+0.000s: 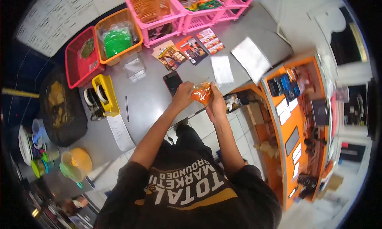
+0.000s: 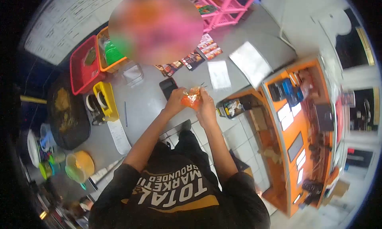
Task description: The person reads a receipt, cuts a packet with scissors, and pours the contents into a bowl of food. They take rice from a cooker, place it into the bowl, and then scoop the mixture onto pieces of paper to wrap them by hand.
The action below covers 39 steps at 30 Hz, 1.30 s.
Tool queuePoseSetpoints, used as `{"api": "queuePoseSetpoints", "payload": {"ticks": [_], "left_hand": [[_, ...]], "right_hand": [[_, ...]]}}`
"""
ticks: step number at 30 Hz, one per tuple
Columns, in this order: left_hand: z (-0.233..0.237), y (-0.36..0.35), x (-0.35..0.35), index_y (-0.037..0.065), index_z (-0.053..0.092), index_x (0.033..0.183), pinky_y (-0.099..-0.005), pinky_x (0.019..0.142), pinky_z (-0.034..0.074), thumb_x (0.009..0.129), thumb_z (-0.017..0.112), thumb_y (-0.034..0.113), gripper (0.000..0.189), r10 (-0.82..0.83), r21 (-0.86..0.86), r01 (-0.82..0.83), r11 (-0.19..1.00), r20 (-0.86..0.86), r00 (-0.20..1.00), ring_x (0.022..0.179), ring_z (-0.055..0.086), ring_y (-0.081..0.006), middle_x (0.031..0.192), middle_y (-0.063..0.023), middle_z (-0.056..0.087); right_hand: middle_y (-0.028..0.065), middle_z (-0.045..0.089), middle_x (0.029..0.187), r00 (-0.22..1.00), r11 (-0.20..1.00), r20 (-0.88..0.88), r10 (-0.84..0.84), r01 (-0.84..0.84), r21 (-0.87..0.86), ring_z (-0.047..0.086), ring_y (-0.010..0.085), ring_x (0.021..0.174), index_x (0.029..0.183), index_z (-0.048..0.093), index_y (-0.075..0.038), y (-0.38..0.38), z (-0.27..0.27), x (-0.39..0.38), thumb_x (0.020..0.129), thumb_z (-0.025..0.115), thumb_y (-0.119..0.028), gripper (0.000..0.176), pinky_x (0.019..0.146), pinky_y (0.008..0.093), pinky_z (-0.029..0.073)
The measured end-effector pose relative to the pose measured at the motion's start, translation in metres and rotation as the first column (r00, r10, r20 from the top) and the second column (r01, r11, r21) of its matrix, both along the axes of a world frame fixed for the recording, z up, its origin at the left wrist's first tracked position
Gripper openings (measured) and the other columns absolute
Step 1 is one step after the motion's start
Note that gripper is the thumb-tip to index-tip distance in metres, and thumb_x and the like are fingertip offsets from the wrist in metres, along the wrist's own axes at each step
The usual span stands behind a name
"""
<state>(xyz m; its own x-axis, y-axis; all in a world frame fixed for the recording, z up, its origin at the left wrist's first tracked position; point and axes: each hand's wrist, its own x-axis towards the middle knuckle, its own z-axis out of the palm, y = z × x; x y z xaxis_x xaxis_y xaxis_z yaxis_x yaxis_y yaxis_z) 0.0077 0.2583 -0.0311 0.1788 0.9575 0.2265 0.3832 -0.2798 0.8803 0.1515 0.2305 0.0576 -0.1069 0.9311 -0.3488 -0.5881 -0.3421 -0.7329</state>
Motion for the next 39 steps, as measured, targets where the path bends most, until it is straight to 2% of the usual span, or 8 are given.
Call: {"api": "queuePoseSetpoints", "payload": {"ticks": [6,9,27,35,36,37,38,39], "left_hand": [[0.013,-0.008,0.019,-0.004,0.065,0.105,-0.0414,0.076,0.053,0.08,0.073,0.016,0.032,-0.207,0.22,0.184,0.958,0.087,0.975,0.087,0.067,-0.0322,0.094,-0.0186,0.068],[0.059,-0.038,0.02,-0.003,0.065,0.107,-0.0352,0.075,0.053,0.089,0.069,0.018,0.028,0.21,-0.488,0.186,0.853,0.646,0.734,0.086,0.068,-0.021,0.097,-0.0148,0.071],[-0.001,-0.035,0.213,0.001,0.068,0.1,-0.0407,0.078,0.056,0.087,0.06,0.003,0.016,-0.172,0.0,0.18,0.984,-0.286,0.943,0.092,0.07,-0.0353,0.108,-0.0178,0.07],[-0.046,-0.071,0.202,0.002,0.069,0.099,-0.0378,0.069,0.059,0.085,0.061,0.002,0.015,-0.216,-0.184,0.153,0.971,-0.393,0.894,0.085,0.072,-0.0323,0.109,-0.0173,0.071],[-0.053,-0.076,0.201,0.002,0.069,0.098,-0.0373,0.069,0.059,0.085,0.062,0.001,0.015,-0.196,-0.217,0.118,0.969,-0.384,0.902,0.085,0.072,-0.0322,0.109,-0.0165,0.071],[-0.06,-0.079,0.201,0.003,0.07,0.097,-0.0368,0.069,0.059,0.084,0.063,0.001,0.015,-0.178,-0.252,0.085,0.964,-0.377,0.909,0.084,0.072,-0.0321,0.108,-0.0158,0.071],[-0.062,-0.079,0.202,0.003,0.07,0.097,-0.0369,0.069,0.059,0.082,0.063,-0.001,0.016,-0.163,-0.232,0.076,0.97,-0.385,0.909,0.083,0.072,-0.0316,0.106,-0.0154,0.071],[-0.065,-0.082,0.201,0.002,0.07,0.098,-0.0369,0.069,0.059,0.082,0.063,-0.001,0.017,-0.169,-0.275,0.061,0.96,-0.388,0.906,0.083,0.072,-0.0316,0.106,-0.0154,0.071]], "right_hand": [[0.0097,0.064,0.109,0.987,0.984,-0.011,-0.162,0.163,0.078,0.062,0.0212,0.105,0.114,0.059,0.0,-0.032,0.0,0.015,0.105,0.048,-0.033,0.037,0.097,0.0396,0.048],[0.0101,0.065,0.109,0.978,0.978,-0.021,-0.21,0.21,0.015,0.062,0.0222,0.102,0.111,0.062,0.0,-0.04,0.002,0.033,0.104,0.05,-0.035,0.037,0.095,0.0407,0.049],[0.0013,0.071,0.106,0.853,0.831,0.413,-0.317,0.46,-0.312,0.059,0.012,0.089,0.107,0.072,-0.008,-0.016,-0.156,0.304,0.1,0.058,-0.036,0.032,0.087,0.0309,0.047],[-0.0032,0.059,0.077,0.612,0.905,0.789,0.048,0.308,-0.294,0.058,0.0112,0.078,0.096,0.068,-0.014,0.012,-0.564,0.456,0.09,0.063,-0.022,0.011,0.067,0.0302,0.05],[-0.0019,0.061,0.076,0.234,0.749,0.751,0.618,0.115,-0.653,0.058,0.0146,0.069,0.097,0.068,-0.014,0.045,-0.538,0.457,0.092,0.057,-0.023,0.015,0.065,0.0344,0.051],[0.0009,0.063,0.073,-0.395,0.878,0.808,0.436,-0.009,-0.478,0.058,0.0166,0.061,0.093,0.067,-0.013,0.046,-0.521,0.451,0.095,0.05,-0.026,0.021,0.066,0.0369,0.051],[0.0043,0.065,0.074,0.295,0.932,0.931,0.215,0.224,-0.286,0.06,0.0175,0.062,0.092,0.067,-0.01,0.053,-0.513,0.447,0.094,0.056,-0.03,0.023,0.068,0.0394,0.052],[0.0145,0.073,0.099,0.091,0.703,0.706,0.703,0.062,-0.708,0.071,0.0243,0.092,0.126,0.061,-0.02,0.076,-0.51,0.456,0.1,0.046,-0.044,0.039,0.074,0.0401,0.054]]}}
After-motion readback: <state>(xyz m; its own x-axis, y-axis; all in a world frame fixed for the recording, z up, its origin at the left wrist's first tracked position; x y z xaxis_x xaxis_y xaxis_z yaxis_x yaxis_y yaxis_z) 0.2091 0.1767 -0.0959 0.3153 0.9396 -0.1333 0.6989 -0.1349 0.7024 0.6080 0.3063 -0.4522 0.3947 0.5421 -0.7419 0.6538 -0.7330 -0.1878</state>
